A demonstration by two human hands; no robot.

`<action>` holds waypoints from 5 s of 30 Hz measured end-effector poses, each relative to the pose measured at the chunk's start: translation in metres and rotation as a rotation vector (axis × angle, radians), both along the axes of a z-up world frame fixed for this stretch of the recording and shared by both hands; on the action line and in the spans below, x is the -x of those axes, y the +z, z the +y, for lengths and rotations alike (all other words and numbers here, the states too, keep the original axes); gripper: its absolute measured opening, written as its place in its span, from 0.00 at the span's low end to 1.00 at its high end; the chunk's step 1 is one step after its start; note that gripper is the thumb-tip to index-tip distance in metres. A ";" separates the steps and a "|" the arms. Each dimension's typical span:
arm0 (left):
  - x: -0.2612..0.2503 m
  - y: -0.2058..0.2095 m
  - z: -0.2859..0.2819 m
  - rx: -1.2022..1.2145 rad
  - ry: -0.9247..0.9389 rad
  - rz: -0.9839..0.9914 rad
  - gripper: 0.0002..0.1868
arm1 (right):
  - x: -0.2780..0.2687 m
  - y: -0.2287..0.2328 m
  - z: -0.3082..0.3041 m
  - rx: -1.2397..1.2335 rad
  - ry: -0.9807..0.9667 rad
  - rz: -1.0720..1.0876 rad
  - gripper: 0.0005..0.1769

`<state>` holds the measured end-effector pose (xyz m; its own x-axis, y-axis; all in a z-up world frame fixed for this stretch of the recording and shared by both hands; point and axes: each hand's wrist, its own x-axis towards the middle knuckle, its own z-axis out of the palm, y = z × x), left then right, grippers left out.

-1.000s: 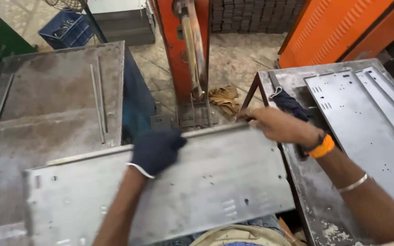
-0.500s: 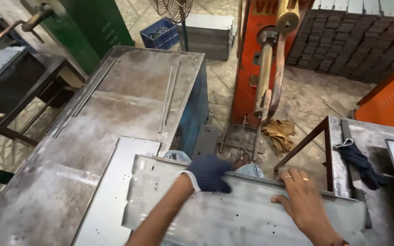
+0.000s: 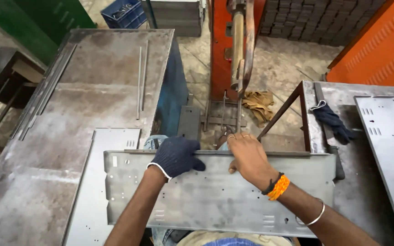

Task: Operating a spot-welding machine to attach metal strips to flat metal panels.

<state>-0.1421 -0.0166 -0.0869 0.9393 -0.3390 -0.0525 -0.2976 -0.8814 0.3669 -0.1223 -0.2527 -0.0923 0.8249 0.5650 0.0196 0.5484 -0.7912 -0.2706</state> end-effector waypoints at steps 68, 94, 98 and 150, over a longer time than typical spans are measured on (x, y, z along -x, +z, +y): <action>-0.029 -0.115 -0.334 1.316 -0.036 0.999 0.22 | 0.024 -0.196 -0.402 0.185 -1.197 -0.226 0.14; -0.108 -0.246 -0.332 2.338 -0.616 0.971 0.21 | 0.096 0.100 -0.151 -0.018 -0.064 -0.749 0.13; -0.111 -0.305 -0.317 2.255 -0.469 0.905 0.21 | 0.107 0.105 -0.108 -0.092 0.238 -0.624 0.06; -0.040 -0.095 -0.015 1.740 0.268 0.377 0.19 | -0.204 0.040 -0.086 -0.239 -0.249 -0.293 0.11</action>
<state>-0.1017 -0.0312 -0.1820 0.9951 -0.0900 -0.0407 0.0833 0.5437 0.8351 0.0814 -0.3384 -0.0518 0.8751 0.3012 0.3788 0.4301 -0.8428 -0.3236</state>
